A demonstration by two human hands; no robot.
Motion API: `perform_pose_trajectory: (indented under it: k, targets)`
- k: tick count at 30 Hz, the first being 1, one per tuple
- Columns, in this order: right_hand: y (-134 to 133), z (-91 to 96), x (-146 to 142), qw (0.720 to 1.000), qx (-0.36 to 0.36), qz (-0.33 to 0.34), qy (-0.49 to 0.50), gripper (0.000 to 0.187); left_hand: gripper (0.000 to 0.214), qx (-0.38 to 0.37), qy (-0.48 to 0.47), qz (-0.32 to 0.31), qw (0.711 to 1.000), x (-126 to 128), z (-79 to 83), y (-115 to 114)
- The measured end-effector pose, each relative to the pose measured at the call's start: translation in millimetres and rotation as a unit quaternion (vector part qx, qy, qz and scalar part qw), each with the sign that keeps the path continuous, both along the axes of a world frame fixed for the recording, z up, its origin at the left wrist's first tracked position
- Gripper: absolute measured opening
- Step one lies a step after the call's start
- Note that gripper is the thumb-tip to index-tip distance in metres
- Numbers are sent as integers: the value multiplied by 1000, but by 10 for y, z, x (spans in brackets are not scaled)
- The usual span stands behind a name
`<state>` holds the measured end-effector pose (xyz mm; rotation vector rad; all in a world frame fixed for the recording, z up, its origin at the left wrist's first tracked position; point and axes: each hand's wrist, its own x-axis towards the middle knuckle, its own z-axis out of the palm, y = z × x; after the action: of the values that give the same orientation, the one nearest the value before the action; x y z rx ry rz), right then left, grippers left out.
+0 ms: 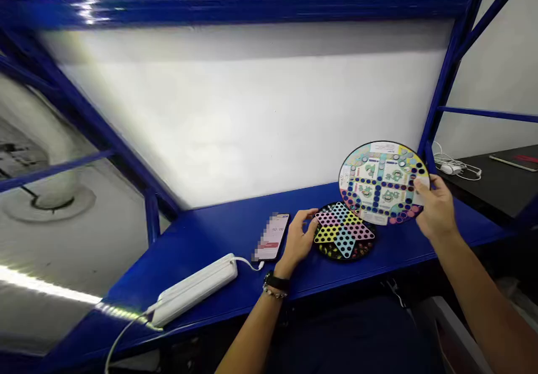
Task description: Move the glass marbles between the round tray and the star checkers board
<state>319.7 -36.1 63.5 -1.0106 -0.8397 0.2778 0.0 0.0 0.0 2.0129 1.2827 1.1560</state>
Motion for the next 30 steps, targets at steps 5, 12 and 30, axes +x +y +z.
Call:
perform_pose_trajectory:
  k: [5, 12, 30]
  targets:
    - [-141, -13, 139, 951, -83, -86, -286, 24, 32, 30, 170, -14, 985, 54, -86, -68]
    - [24, -504, 46, 748, -332, 50, -573, 37, 37, 21, 234, 24, 972, 29, -62, -93]
    - [-7, -611, -440, 725, -408, 134, -539, 32, 42, -18, 267, 52, 962, 40, -53, -99]
